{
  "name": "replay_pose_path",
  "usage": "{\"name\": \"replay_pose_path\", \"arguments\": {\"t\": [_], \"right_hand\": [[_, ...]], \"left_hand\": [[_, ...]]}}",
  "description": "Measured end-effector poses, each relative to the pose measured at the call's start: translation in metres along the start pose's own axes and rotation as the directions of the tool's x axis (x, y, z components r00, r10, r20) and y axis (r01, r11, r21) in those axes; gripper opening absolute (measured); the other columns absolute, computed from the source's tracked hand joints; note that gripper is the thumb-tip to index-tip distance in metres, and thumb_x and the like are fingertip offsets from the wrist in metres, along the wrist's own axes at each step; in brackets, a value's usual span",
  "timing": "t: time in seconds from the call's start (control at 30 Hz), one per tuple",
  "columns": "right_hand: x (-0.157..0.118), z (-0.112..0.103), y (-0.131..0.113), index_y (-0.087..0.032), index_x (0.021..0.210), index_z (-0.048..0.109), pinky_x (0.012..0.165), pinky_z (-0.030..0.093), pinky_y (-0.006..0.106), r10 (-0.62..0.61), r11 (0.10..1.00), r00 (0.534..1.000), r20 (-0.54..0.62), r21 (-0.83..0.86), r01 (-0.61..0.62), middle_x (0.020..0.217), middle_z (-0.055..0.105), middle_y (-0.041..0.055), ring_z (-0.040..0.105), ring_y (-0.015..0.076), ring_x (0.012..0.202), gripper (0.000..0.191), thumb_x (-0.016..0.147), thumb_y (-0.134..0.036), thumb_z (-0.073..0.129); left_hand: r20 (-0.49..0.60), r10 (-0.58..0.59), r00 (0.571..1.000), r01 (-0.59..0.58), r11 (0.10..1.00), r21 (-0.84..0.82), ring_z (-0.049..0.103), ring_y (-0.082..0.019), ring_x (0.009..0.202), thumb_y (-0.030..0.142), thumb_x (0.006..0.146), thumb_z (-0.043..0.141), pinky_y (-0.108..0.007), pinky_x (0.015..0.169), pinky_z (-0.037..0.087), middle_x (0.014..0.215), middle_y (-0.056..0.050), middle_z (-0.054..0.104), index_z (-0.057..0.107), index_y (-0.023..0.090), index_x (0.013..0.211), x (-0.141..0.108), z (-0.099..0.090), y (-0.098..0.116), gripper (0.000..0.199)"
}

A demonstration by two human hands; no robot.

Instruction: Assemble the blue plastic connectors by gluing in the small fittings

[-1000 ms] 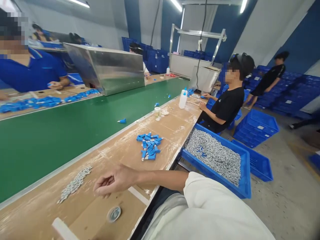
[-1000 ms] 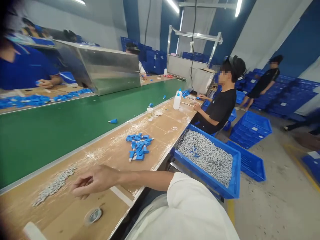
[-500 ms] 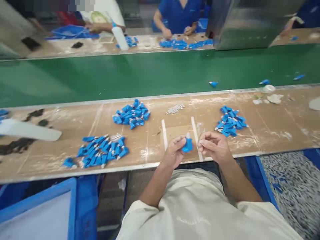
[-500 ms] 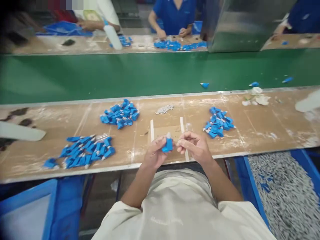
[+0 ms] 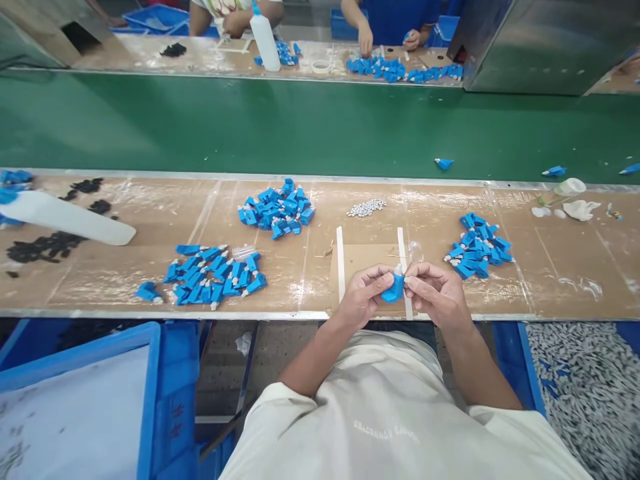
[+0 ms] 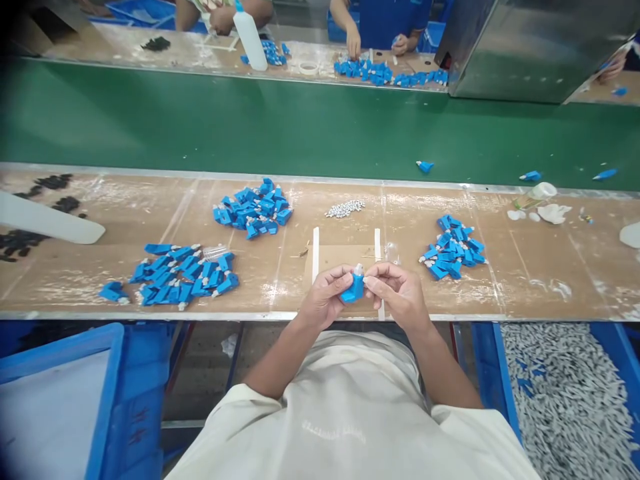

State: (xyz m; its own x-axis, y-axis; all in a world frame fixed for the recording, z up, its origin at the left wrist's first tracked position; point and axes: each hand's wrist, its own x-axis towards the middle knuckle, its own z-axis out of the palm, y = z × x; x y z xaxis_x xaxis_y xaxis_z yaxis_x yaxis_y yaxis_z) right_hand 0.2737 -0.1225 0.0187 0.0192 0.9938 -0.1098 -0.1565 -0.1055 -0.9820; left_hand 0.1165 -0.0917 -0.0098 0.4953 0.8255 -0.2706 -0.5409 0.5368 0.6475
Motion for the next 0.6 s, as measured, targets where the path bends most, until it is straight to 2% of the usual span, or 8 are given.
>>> {"name": "replay_pose_path", "arguments": {"t": [0.17,0.37,0.6], "right_hand": [[0.0,-0.001,0.008,-0.018,0.082,0.074,0.04,0.049,0.021,-0.057,0.995,0.998,-0.036,-0.079,0.054,0.067,0.065,0.0015,0.057,0.0115,0.053,0.033,0.076,-0.048,0.085],[-0.001,0.008,-0.001,-0.019,0.079,0.074,0.043,0.054,0.022,-0.105,0.973,0.989,-0.106,-0.218,0.08,0.069,0.066,0.0017,0.059,0.0124,0.055,0.031,0.074,-0.047,0.086],[0.002,0.014,-0.001,-0.018,0.077,0.075,0.046,0.058,0.024,-0.118,0.967,0.987,-0.111,-0.237,0.089,0.071,0.068,0.0026,0.06,0.0125,0.056,0.033,0.07,-0.048,0.088]], "left_hand": [[-0.005,0.035,0.999,-0.035,0.999,0.029,0.053,-0.008,0.06,0.052,0.058,0.094,-0.021,0.057,0.04,0.071,-0.001,0.066,0.075,0.014,0.083,0.0,-0.001,-0.001,0.05],[-0.018,0.186,0.982,-0.18,0.969,0.169,0.057,-0.011,0.067,0.056,0.067,0.088,-0.025,0.068,0.046,0.077,-0.002,0.069,0.077,0.016,0.087,0.003,-0.01,-0.007,0.046],[-0.044,0.299,0.953,-0.274,0.918,0.287,0.06,-0.015,0.071,0.059,0.069,0.086,-0.027,0.069,0.048,0.08,-0.004,0.072,0.077,0.017,0.085,0.002,-0.012,-0.005,0.046]]}}
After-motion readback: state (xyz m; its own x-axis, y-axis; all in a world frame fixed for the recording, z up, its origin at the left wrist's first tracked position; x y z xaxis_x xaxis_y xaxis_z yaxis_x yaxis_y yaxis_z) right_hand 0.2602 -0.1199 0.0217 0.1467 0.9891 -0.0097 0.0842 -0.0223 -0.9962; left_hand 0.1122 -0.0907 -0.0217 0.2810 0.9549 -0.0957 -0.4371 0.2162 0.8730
